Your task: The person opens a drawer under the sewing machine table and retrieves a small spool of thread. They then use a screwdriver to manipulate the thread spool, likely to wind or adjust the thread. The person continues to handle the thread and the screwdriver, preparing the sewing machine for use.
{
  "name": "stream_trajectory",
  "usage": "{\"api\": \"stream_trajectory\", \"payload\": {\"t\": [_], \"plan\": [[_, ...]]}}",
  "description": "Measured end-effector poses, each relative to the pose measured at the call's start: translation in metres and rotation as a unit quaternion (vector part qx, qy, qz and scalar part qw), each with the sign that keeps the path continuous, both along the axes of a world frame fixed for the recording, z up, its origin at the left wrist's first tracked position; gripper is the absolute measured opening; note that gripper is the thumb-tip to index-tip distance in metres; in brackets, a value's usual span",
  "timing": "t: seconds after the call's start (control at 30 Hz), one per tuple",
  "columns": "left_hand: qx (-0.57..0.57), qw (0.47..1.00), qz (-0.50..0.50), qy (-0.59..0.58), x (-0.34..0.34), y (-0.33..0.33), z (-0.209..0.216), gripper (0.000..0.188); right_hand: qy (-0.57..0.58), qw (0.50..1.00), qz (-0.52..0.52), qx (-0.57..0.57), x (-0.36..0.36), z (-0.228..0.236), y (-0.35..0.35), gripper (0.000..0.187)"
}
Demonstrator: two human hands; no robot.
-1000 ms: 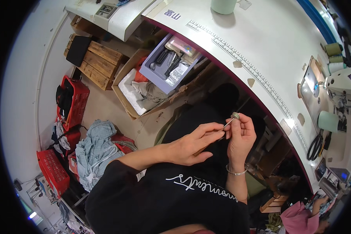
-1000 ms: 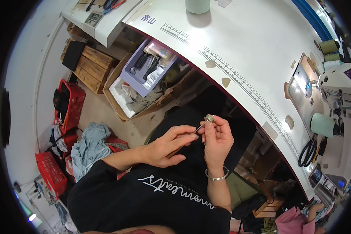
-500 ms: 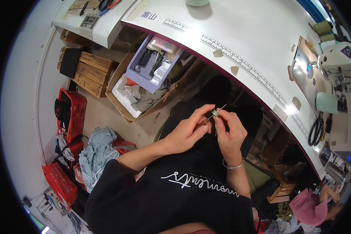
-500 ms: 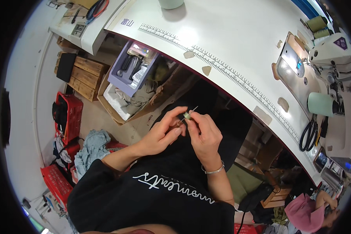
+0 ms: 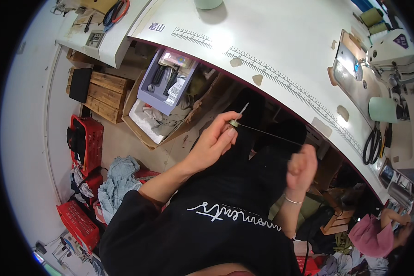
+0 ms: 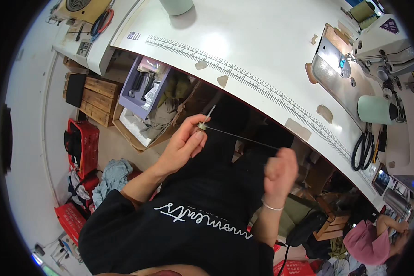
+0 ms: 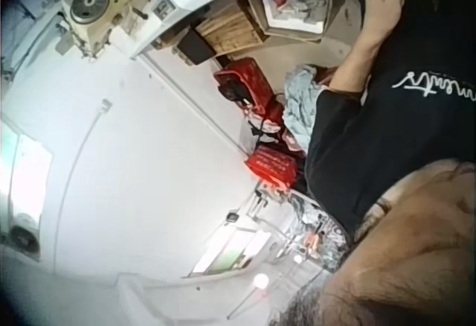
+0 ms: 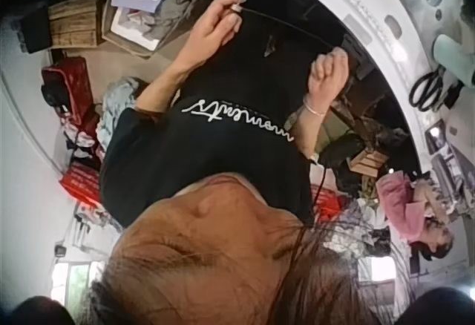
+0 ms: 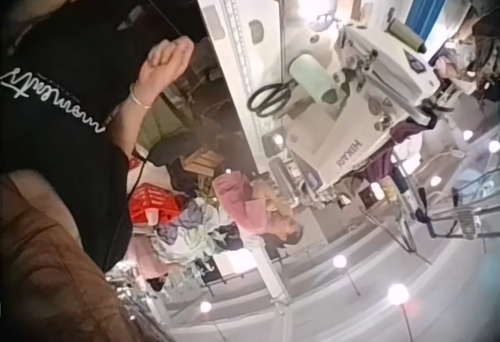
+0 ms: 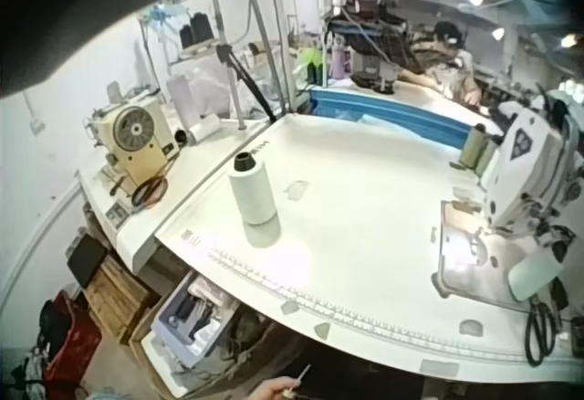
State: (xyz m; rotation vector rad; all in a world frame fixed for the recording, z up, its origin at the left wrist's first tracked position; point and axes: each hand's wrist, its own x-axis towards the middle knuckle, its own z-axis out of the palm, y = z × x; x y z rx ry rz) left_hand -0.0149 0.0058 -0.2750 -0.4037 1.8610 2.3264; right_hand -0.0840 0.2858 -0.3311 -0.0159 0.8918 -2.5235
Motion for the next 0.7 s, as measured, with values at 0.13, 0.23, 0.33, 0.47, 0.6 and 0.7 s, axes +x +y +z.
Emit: {"api": "stream_trajectory", "payload": {"t": [0.13,0.23,0.33,0.47,0.6,0.7], "plan": [[-0.012,1.0,0.018,-0.01,0.001,-0.004,-0.006,0.036,-0.173,0.898,-0.402,-0.045,-0.01,-0.06,0.114,0.019],[-0.034,0.999,-0.001,-0.011,0.0,0.0,-0.009,0.036,-0.068,0.879,-0.433,0.187,-0.007,-0.073,0.126,0.021],[-0.088,0.996,-0.033,0.006,-0.001,0.011,-0.008,0.037,0.001,0.911,-0.265,0.316,-0.003,-0.059,0.066,0.023],[-0.178,0.981,-0.065,0.05,-0.005,0.026,-0.001,0.037,0.119,0.949,-0.001,0.292,0.0,0.027,-0.068,0.021],[-0.227,0.971,-0.061,0.046,-0.008,0.027,0.011,0.036,0.274,0.838,0.165,0.441,0.001,0.032,-0.081,0.013],[-0.26,0.964,-0.03,0.04,-0.001,0.014,0.0,0.036,-0.057,0.979,0.046,0.192,0.003,0.01,-0.029,0.009]]}}
